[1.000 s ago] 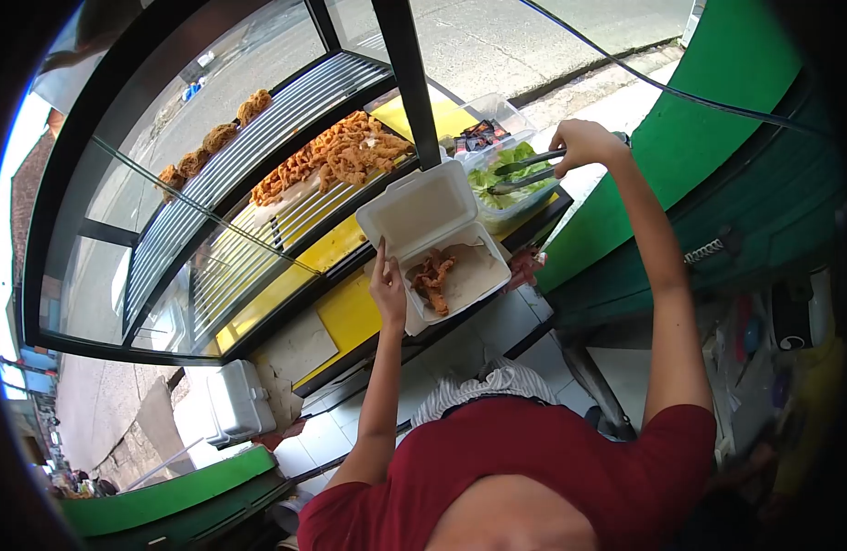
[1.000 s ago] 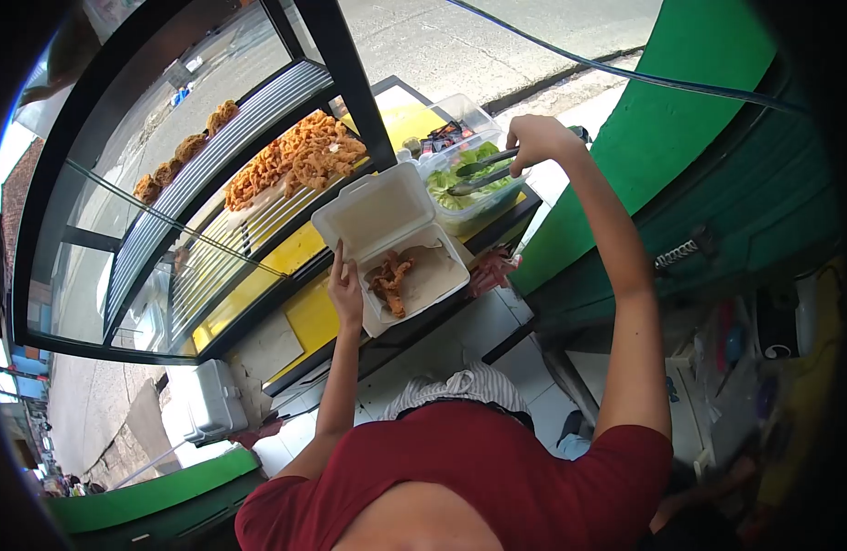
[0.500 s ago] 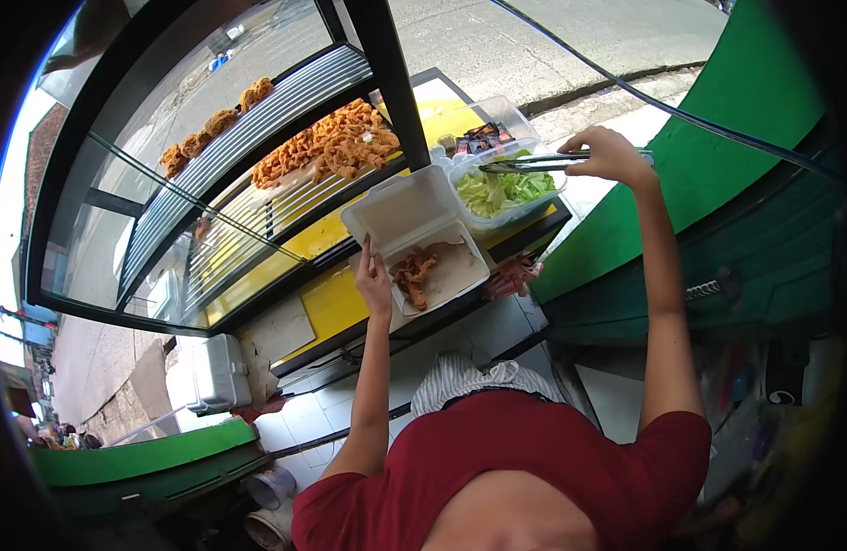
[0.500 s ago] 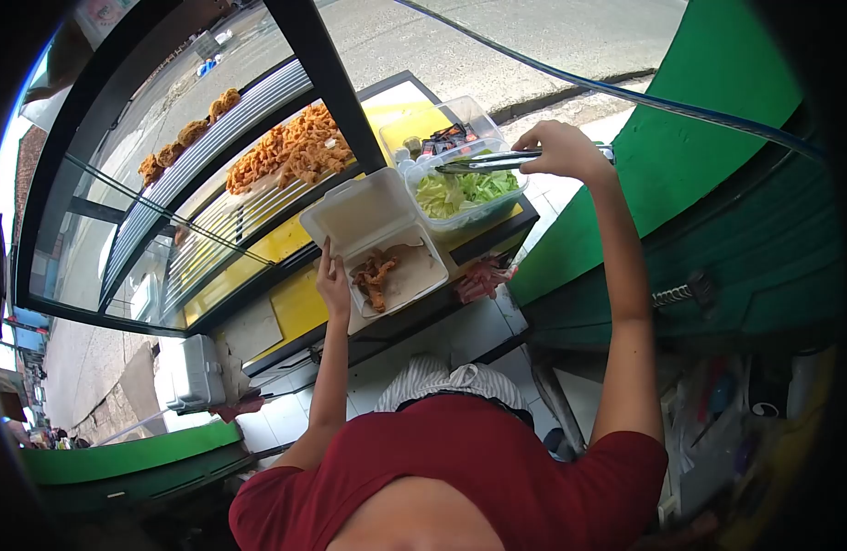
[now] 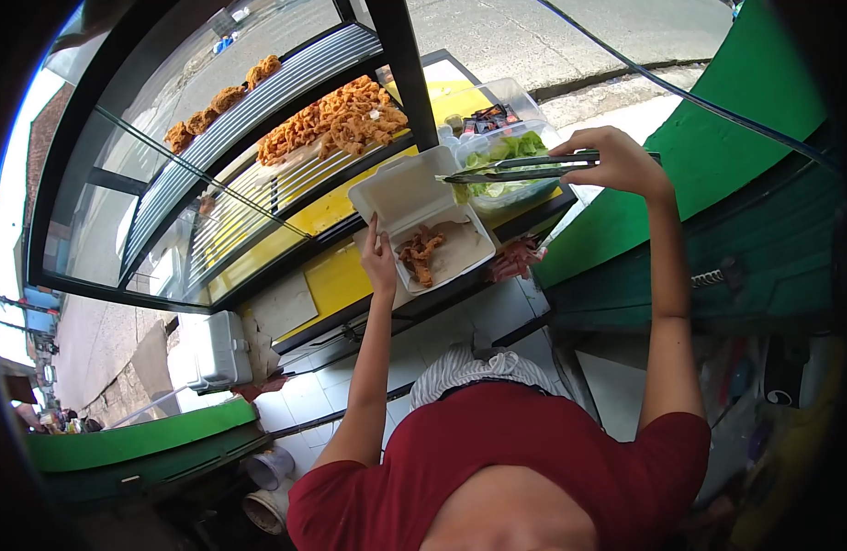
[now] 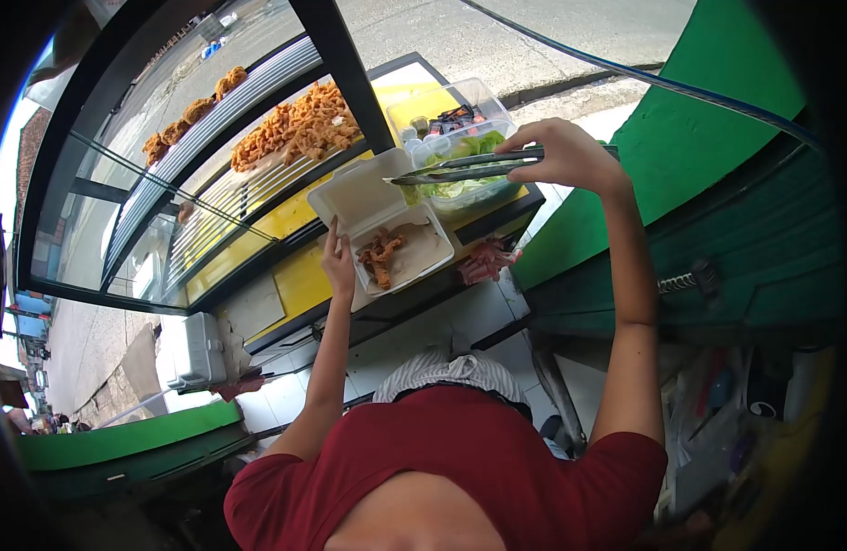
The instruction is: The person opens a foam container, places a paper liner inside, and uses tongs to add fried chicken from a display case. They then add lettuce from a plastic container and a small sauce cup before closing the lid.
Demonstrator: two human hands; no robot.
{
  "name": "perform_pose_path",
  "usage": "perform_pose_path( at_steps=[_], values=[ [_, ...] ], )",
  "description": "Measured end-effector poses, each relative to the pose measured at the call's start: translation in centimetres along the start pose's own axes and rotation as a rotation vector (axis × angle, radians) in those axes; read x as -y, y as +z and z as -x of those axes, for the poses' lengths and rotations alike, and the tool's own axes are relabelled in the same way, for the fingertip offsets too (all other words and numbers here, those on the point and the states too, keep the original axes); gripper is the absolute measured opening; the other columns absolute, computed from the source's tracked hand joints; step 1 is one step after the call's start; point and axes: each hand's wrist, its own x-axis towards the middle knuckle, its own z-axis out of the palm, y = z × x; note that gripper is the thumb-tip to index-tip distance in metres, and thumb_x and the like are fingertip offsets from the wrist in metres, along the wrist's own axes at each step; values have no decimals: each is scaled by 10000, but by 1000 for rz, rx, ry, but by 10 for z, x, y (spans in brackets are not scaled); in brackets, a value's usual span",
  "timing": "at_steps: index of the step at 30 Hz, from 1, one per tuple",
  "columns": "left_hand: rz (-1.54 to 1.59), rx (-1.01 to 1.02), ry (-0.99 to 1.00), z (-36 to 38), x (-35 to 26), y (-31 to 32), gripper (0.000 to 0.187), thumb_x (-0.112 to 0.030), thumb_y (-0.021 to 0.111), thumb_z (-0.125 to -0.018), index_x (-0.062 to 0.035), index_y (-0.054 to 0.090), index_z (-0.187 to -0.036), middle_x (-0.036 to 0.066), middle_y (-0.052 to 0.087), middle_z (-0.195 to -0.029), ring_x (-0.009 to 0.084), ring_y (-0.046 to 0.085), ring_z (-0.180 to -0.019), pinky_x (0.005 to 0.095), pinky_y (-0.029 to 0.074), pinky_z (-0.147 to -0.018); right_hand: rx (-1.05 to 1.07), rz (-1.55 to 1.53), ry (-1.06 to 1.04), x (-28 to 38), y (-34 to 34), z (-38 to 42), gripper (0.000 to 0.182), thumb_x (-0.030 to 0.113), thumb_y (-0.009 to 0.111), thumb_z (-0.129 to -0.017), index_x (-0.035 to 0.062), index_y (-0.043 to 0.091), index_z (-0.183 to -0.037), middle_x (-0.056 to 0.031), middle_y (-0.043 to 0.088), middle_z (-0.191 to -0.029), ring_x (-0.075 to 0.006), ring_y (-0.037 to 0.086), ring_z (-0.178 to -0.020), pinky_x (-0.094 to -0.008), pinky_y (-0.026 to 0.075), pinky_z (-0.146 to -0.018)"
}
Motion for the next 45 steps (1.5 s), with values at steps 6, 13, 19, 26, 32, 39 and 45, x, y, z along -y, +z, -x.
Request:
perform_pose_path(
  at_steps=[6,13,19,26,32,39,45],
  values=[
    [-50,2,63,-3,9,-1,389,-65,487,-954,-131,512,-1337,101,645,-1141,68,418,-624,256,451,-569,170,154,26,10,50,-5,375,248,694,-678,86,701,-1016,-121,680,-943,-289,640,-896,-368,498,-817],
    [22,56,-89,-3,-3,-5,399,-87,522,-936,-111,514,-1334,145,601,-1228,143,560,-997,291,474,-800,188,270,15,9,64,-1,366,222,700,-660,105,701,-1007,-103,666,-907,-279,635,-858,-366,497,-774],
    [3,61,-85,-2,-3,-7,401,-88,521,-935,-114,513,-1335,151,600,-1222,150,560,-1001,306,484,-806,186,253,12,8,76,1,353,217,701,-663,98,703,-995,-96,672,-906,-275,637,-861,-361,495,-778],
    [31,83,-87,-4,2,-7,398,-94,522,-938,-108,511,-1336,139,602,-1218,142,556,-990,301,482,-809,1,247,151,21,20,14,421,253,694,-650,103,692,-1044,-97,672,-987,-274,625,-934,-357,492,-825],
    [40,40,42,-5,16,-3,384,-45,473,-953,-104,515,-1330,119,612,-1202,74,510,-815,266,501,-683,-3,389,248,-18,19,-12,498,287,729,-595,88,689,-1049,-118,670,-978,-263,639,-903,-349,506,-805],
    [59,71,-20,-4,7,-6,381,-59,470,-958,-99,507,-1335,130,586,-1251,107,542,-960,299,510,-780,81,392,257,-58,51,-50,418,267,753,-589,109,708,-973,-98,664,-942,-256,639,-891,-347,506,-792],
    [19,93,-16,-6,13,-7,376,-74,468,-963,-93,502,-1337,133,554,-1302,133,559,-1030,323,518,-807,-17,350,211,-50,33,-28,395,270,705,-634,119,712,-999,-102,679,-907,-262,644,-864,-356,507,-776]
  ],
)
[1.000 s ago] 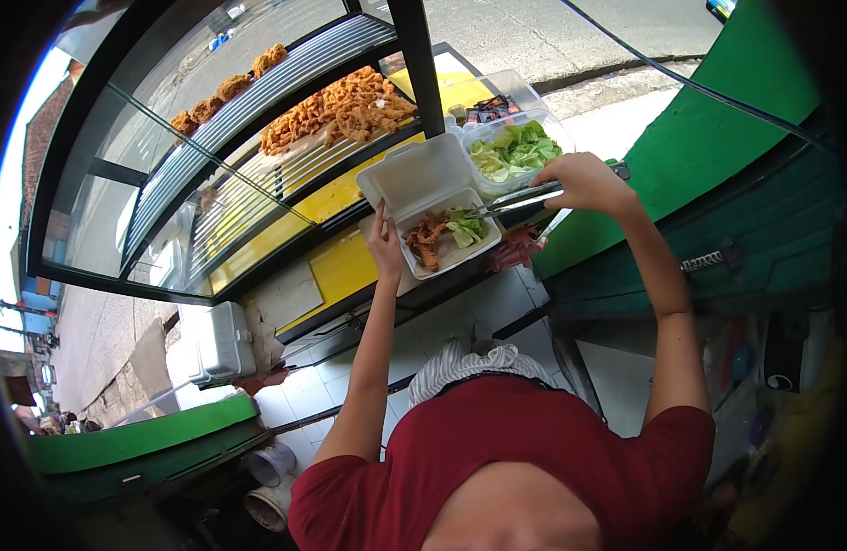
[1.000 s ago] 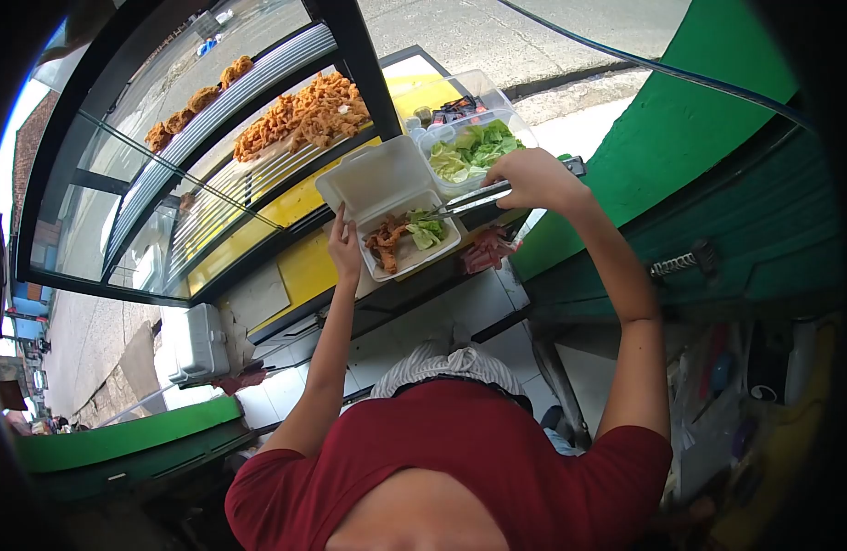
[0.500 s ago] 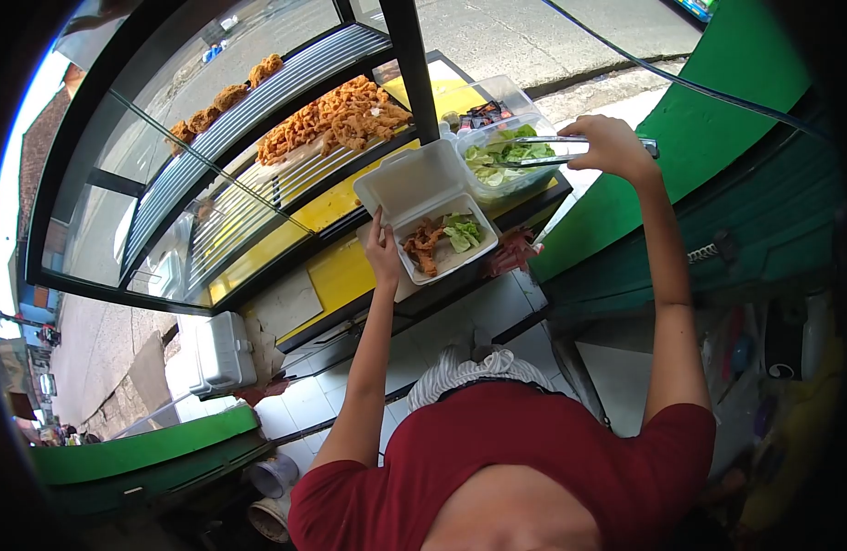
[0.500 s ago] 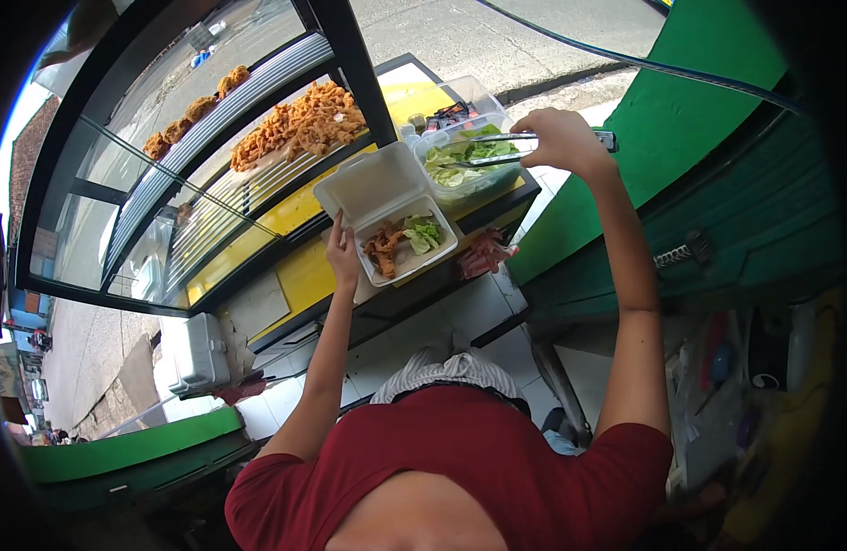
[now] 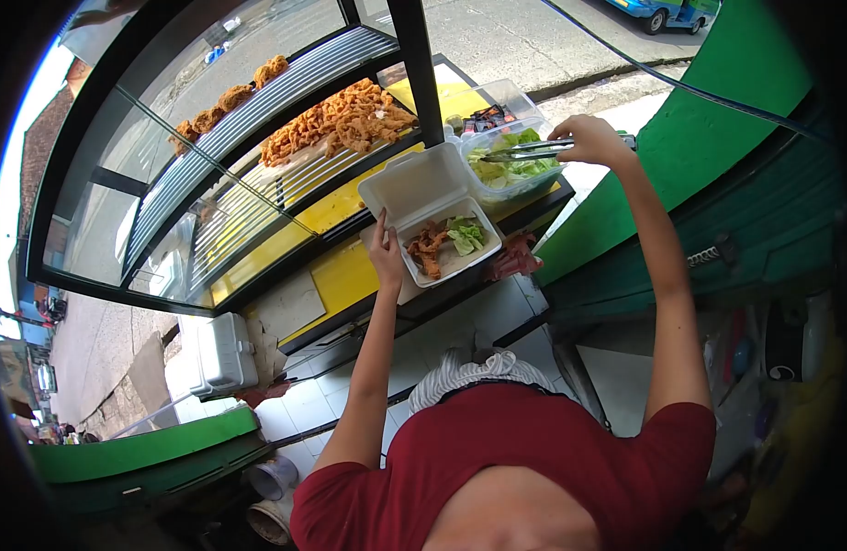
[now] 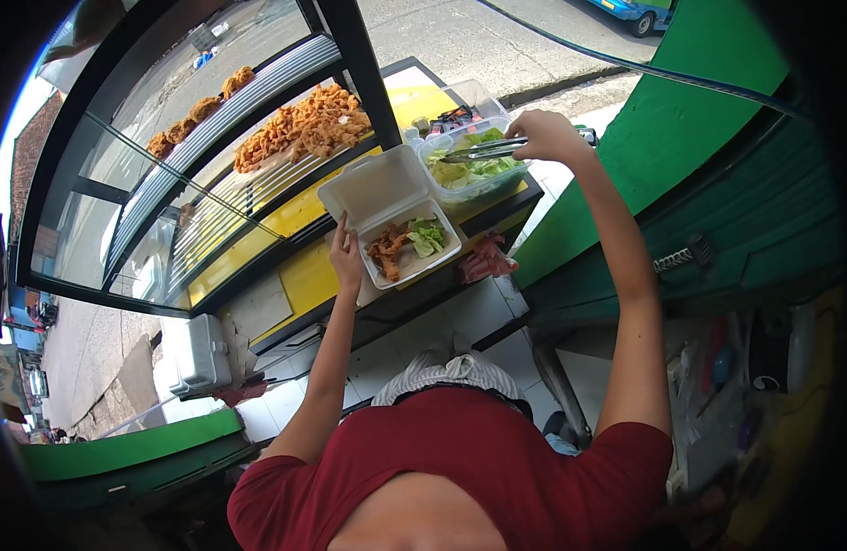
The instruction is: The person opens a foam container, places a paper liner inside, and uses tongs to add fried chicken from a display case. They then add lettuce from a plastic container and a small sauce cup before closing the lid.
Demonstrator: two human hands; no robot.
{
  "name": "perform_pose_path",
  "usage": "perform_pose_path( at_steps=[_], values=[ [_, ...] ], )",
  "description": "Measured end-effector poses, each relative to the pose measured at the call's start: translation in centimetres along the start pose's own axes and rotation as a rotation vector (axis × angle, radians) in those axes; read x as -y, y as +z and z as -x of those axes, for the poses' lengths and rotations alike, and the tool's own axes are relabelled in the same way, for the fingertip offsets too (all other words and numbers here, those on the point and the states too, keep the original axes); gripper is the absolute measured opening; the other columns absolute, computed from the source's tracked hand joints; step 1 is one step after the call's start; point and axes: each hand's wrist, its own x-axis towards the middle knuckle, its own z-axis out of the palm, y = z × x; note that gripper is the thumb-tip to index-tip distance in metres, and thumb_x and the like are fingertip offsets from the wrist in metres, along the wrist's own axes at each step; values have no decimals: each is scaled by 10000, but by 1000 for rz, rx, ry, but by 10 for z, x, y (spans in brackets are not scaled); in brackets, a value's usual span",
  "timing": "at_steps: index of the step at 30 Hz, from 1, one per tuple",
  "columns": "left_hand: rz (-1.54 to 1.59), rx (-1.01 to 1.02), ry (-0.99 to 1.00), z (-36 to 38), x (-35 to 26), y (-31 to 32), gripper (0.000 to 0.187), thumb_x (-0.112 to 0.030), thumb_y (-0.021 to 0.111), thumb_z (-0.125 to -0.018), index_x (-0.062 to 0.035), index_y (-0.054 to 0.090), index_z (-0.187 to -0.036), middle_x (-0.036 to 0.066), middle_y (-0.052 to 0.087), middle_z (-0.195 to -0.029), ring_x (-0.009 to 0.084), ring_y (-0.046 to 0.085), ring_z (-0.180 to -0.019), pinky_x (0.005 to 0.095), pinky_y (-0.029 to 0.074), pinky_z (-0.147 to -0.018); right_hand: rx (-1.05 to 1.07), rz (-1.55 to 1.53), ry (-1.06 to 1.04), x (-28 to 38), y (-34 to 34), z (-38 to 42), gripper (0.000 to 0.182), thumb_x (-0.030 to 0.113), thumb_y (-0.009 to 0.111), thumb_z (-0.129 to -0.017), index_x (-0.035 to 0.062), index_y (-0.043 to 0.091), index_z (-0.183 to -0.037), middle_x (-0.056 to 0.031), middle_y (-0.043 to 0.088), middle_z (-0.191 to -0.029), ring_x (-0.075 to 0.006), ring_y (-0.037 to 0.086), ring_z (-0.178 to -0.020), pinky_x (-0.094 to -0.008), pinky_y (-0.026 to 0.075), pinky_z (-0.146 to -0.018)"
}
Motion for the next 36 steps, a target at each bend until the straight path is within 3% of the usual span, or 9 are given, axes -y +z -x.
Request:
perform_pose_path(
  at_steps=[5,9,14,17,20,30,36],
  values=[
    [68,-17,-7,1,-2,1,391,-80,511,-947,-97,507,-1337,129,574,-1270,146,545,-1070,287,480,-815,-84,-84,-46,5,-28,26,384,265,702,-658,123,712,-1015,-99,690,-906,-260,644,-872,-350,501,-781],
    [47,-18,-6,1,-3,1,389,-73,507,-948,-92,507,-1336,126,566,-1285,149,540,-1083,282,480,-812,-27,-208,-106,31,-46,46,380,233,734,-663,81,707,-1010,-117,690,-934,-253,652,-876,-344,500,-778],
    [50,-25,18,1,0,2,390,-63,507,-946,-95,509,-1335,125,570,-1279,149,539,-1084,273,479,-804,105,-161,-159,51,-28,52,406,285,706,-647,96,707,-1006,-129,676,-960,-302,631,-898,-378,490,-818],
    [18,-19,20,0,3,2,373,-67,476,-958,-96,509,-1329,139,566,-1285,135,564,-1002,321,513,-805,131,-116,-205,55,-11,51,404,282,707,-646,100,702,-1007,-132,672,-937,-302,631,-895,-385,491,-806],
    [56,-21,-21,1,0,2,395,-63,516,-943,-111,513,-1335,124,588,-1231,146,539,-1045,281,482,-807,179,-86,-184,58,-4,49,412,258,731,-632,98,703,-1011,-122,675,-941,-295,634,-900,-381,490,-805],
    [49,-14,-34,1,-1,1,400,-67,522,-940,-130,518,-1334,106,600,-1204,138,543,-1000,282,484,-801,221,-95,-169,58,-2,51,384,259,712,-647,116,707,-1004,-118,675,-950,-284,636,-897,-375,493,-801],
    [22,-22,1,1,-2,0,388,-76,511,-947,-128,519,-1332,104,605,-1130,132,534,-940,294,485,-814,31,-102,-32,48,-40,60,384,255,713,-643,108,711,-998,-110,679,-965,-282,637,-907,-363,497,-811]
  ],
)
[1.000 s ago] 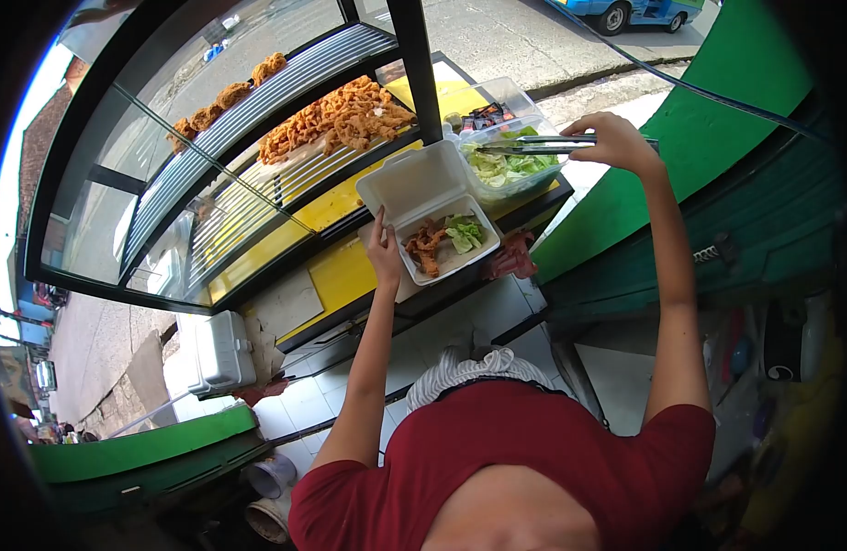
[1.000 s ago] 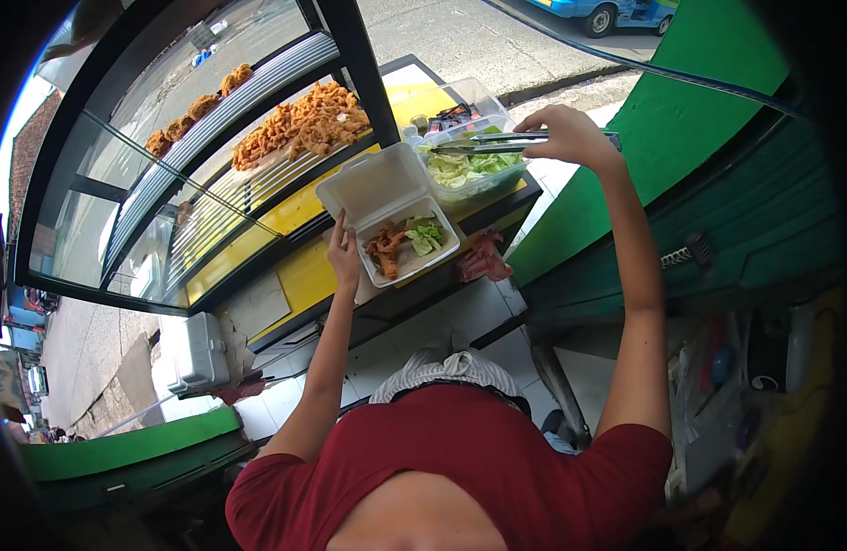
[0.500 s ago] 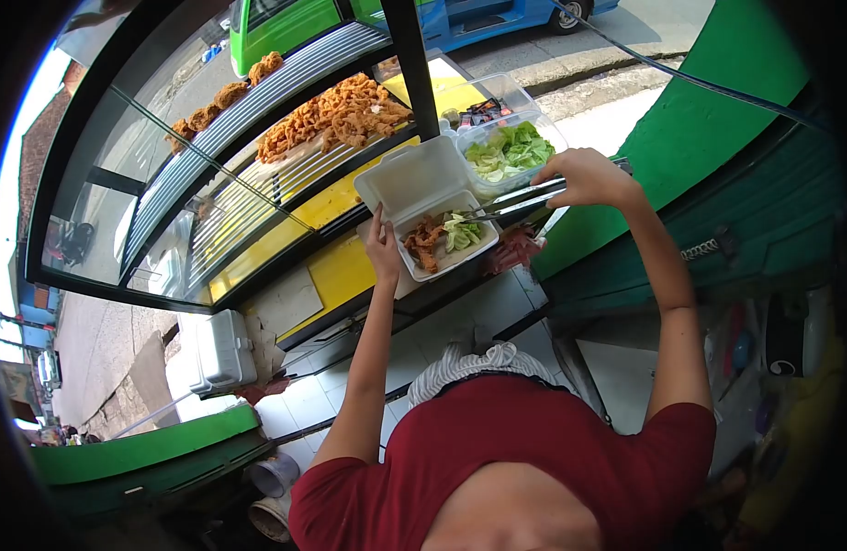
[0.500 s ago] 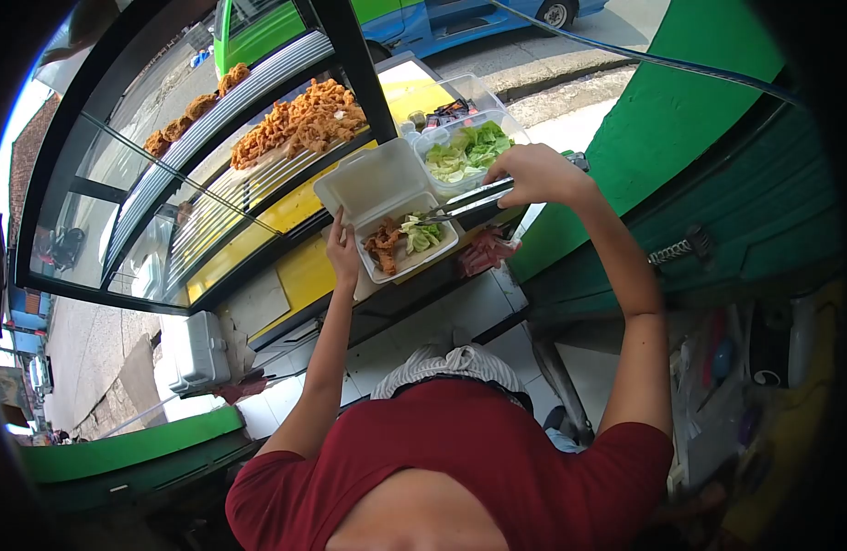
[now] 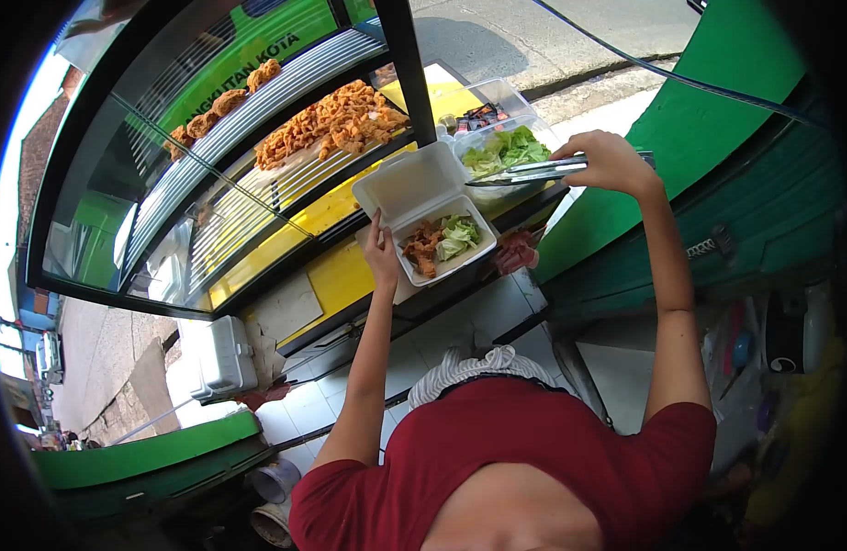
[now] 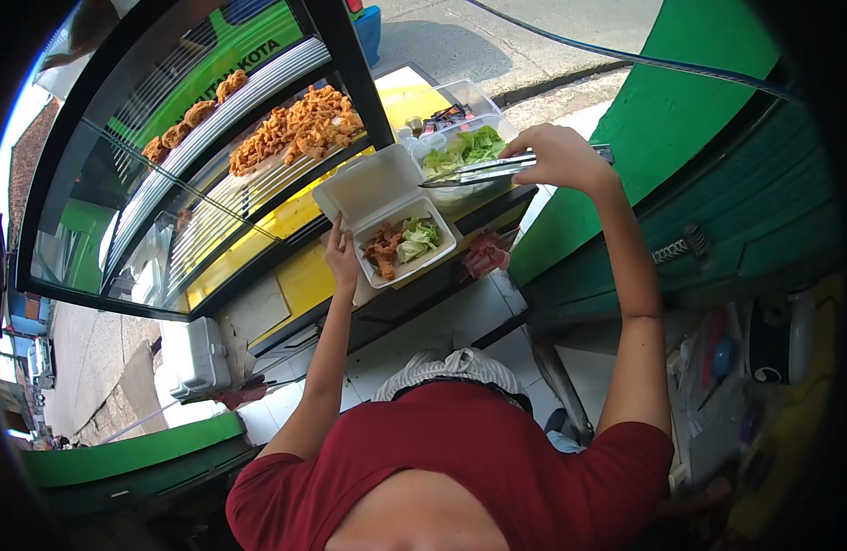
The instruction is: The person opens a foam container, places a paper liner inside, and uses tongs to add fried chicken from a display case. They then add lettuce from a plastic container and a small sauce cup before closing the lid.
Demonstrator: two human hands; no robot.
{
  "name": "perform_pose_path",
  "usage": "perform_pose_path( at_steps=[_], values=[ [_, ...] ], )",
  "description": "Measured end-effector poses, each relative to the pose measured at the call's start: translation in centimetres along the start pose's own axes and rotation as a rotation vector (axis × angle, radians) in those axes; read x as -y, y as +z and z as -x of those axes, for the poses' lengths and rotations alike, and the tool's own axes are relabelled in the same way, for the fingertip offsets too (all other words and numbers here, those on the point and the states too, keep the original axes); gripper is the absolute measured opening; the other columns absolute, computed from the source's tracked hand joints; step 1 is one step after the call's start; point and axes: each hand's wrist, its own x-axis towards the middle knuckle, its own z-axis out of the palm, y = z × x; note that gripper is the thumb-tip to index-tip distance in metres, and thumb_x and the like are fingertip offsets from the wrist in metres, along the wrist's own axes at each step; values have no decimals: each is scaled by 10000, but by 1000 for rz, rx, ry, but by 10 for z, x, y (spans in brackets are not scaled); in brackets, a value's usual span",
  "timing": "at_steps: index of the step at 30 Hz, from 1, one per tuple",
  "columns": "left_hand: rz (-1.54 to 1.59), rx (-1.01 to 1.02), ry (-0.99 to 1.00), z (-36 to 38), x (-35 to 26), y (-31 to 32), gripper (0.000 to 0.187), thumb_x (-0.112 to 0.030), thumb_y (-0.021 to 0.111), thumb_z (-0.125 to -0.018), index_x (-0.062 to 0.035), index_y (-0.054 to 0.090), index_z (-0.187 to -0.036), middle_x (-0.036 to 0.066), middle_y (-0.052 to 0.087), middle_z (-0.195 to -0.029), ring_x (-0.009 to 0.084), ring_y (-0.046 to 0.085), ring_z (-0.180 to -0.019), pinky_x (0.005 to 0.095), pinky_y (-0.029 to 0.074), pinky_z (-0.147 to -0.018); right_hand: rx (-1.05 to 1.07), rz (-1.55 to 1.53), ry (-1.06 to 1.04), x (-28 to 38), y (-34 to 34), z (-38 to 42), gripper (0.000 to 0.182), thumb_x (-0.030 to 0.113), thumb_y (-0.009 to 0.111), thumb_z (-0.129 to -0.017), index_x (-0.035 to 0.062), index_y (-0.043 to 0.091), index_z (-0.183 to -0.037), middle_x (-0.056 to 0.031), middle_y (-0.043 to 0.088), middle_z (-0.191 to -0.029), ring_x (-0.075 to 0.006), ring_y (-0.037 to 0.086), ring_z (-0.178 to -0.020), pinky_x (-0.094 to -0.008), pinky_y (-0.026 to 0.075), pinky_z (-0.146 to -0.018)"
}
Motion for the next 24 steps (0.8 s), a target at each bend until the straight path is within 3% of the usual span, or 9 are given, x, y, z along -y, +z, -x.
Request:
perform_pose_path(
  at_steps=[1,3,6,14,19,24],
  values=[
    [-9,-2,10,0,-1,1,380,-76,497,-955,-121,518,-1331,99,606,-1073,122,524,-904,296,489,-812,-116,30,78,-19,-10,0,402,269,720,-636,108,709,-1004,-102,676,-971,-276,635,-909,-352,501,-808],
    [-13,-11,22,1,-1,2,372,-77,483,-963,-115,516,-1331,93,606,-1012,113,514,-867,298,491,-810,-147,222,166,-35,-16,-5,428,252,746,-606,107,704,-1007,-98,669,-968,-269,634,-907,-351,506,-789],
    [-4,-20,49,0,3,3,371,-84,487,-964,-116,516,-1332,78,587,-963,112,502,-836,287,484,-791,-72,324,259,-56,-20,-25,439,171,795,-535,78,684,-949,-93,663,-960,-265,639,-898,-363,511,-757],
    [6,-22,73,-1,7,3,371,-91,501,-958,-112,522,-1327,13,383,-748,91,383,-675,227,428,-632,34,347,260,-84,9,-71,423,191,820,-516,74,671,-894,-103,683,-848,-271,659,-844,-381,519,-727],
    [-21,-29,56,-1,6,2,370,-88,495,-957,-112,524,-1326,52,528,-827,102,450,-730,253,460,-679,41,237,260,-91,10,-69,321,203,789,-546,89,715,-837,-112,686,-842,-260,661,-825,-370,524,-733],
    [-20,-18,46,-1,8,2,369,-83,492,-955,-103,525,-1322,113,624,-1017,115,519,-834,289,489,-743,-73,116,270,-73,-12,-33,382,231,753,-605,111,730,-967,-103,685,-893,-251,648,-870,-355,512,-771]
  ],
)
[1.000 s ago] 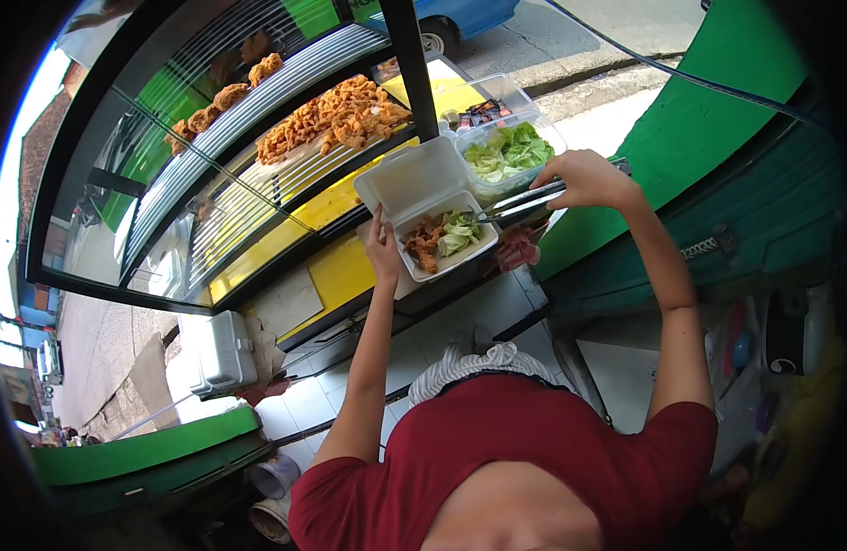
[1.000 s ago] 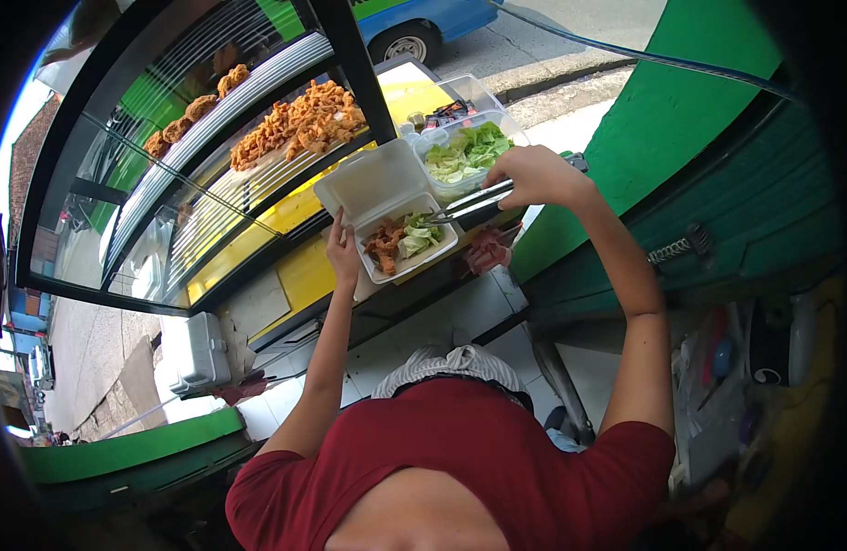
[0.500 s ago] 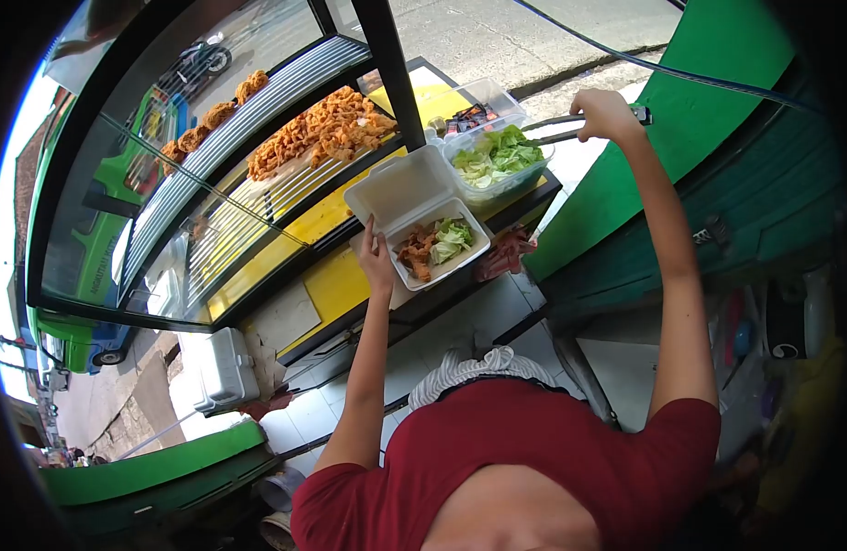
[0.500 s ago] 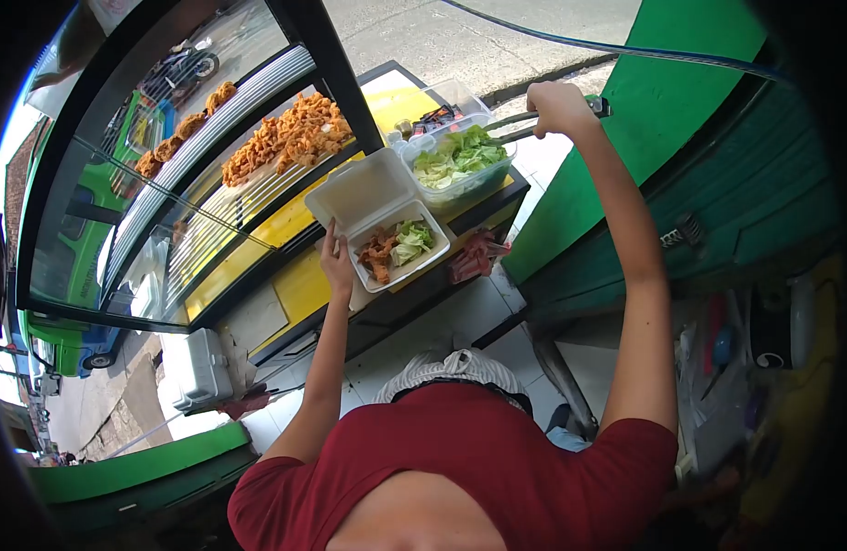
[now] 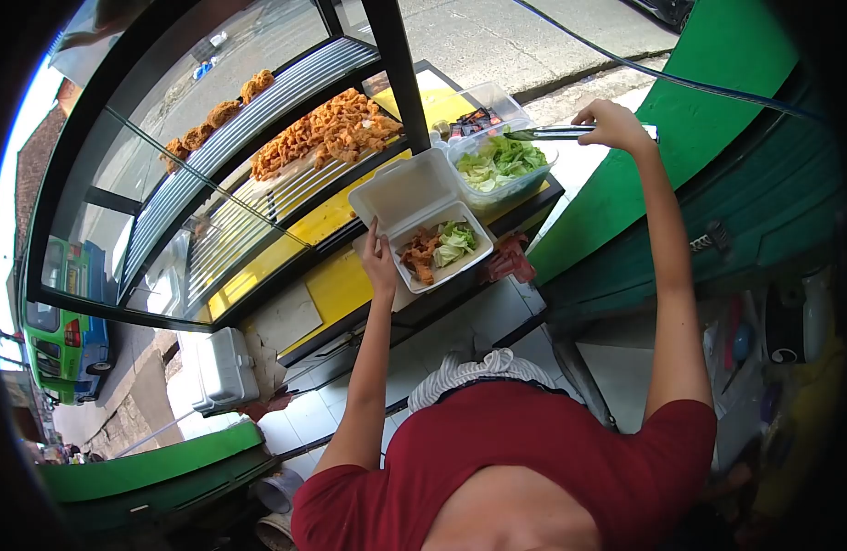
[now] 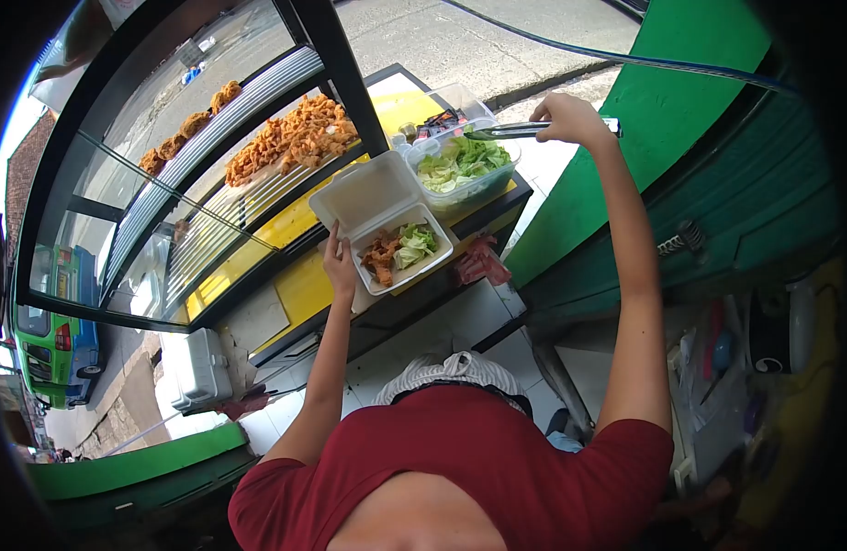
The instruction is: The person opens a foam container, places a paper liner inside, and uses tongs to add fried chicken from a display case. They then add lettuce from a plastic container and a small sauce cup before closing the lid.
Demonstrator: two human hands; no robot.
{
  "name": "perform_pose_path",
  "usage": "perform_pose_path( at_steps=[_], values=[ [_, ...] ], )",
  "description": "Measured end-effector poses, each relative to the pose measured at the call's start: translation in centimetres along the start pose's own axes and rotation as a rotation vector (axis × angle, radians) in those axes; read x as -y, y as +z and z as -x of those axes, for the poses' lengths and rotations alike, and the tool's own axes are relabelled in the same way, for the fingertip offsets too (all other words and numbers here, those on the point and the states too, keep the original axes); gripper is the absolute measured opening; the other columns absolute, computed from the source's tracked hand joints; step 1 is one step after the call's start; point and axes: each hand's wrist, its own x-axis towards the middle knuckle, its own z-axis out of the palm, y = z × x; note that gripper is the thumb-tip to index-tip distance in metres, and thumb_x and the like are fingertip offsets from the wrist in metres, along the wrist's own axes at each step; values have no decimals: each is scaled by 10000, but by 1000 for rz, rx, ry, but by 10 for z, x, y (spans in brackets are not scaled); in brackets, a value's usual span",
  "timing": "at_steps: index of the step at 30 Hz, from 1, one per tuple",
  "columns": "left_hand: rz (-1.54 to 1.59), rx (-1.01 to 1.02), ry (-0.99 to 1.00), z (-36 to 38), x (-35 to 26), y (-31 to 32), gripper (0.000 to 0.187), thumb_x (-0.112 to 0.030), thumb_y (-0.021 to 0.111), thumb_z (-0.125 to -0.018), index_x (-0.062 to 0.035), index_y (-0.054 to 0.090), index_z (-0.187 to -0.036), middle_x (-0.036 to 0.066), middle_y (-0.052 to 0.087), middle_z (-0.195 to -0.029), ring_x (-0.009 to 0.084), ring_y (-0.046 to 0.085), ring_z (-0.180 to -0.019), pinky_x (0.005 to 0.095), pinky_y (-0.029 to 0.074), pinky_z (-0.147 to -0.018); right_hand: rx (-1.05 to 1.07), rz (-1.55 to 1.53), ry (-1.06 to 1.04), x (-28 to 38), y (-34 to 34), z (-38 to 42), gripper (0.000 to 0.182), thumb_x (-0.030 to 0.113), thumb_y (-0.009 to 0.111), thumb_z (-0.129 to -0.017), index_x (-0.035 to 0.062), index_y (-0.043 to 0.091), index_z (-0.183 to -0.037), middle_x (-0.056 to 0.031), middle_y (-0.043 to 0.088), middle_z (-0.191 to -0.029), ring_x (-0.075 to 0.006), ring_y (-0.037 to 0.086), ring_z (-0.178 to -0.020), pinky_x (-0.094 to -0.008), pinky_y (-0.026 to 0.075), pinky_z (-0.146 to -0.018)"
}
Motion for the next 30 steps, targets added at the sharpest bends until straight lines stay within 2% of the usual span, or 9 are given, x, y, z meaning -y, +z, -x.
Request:
perform_pose_path(
  at_steps=[3,8,11,15,18,20,23,26,30],
  values=[
    [-1,18,-39,1,-6,-2,367,-80,489,-955,-99,525,-1320,123,627,-1083,117,534,-879,299,494,-772,-82,-101,-91,-9,-4,15,393,254,753,-616,103,728,-978,-109,691,-896,-249,645,-865,-347,504,-776],
    [8,17,-42,-1,-2,-2,399,-101,536,-934,-146,526,-1330,119,620,-1160,148,555,-1004,291,461,-826,68,-283,-197,20,-20,40,408,259,746,-648,56,717,-1002,-121,703,-911,-218,653,-848,-333,486,-778],
    [32,16,-51,-1,-2,-1,397,-104,541,-934,-145,528,-1329,120,619,-1163,145,552,-990,291,463,-825,173,-348,-277,39,-17,47,413,244,768,-653,41,711,-1008,-110,710,-907,-197,655,-833,-343,491,-762],
    [8,13,-21,0,-3,-1,370,-83,497,-957,-108,522,-1325,128,613,-1157,144,559,-953,306,500,-792,192,-167,-385,56,23,45,433,279,736,-630,103,713,-1025,-116,698,-933,-274,650,-871,-354,493,-771],
    [15,16,-62,0,-3,-1,378,-91,508,-952,-122,523,-1328,121,615,-1129,147,557,-965,301,491,-803,291,-117,-349,66,44,42,432,284,733,-631,127,709,-1033,-110,691,-957,-287,639,-894,-361,491,-796],
    [14,28,-123,1,-9,-3,391,-106,535,-939,-144,529,-1328,99,623,-1064,142,542,-952,290,469,-814,250,-147,-348,63,33,43,424,285,732,-635,122,710,-1026,-106,689,-955,-280,637,-905,-361,489,-805],
    [43,9,-50,0,-1,-1,394,-108,536,-939,-150,527,-1330,104,623,-1058,144,541,-957,297,469,-818,172,-186,-325,51,11,41,417,275,742,-637,100,711,-1015,-114,688,-948,-264,641,-906,-355,490,-815],
    [2,43,-36,0,-7,-3,365,-111,488,-969,-99,508,-1334,166,567,-1269,183,564,-1094,305,506,-805,74,-209,-221,40,-9,39,438,258,748,-629,65,707,-1019,-130,688,-968,-259,648,-896,-356,497,-818],
    [-7,57,-71,0,-12,-4,364,-104,487,-967,-90,508,-1330,162,561,-1275,203,551,-1132,321,510,-833,48,-10,-50,22,-1,17,540,311,766,-575,78,695,-1057,-146,680,-995,-282,650,-918,-350,504,-813]
  ],
)
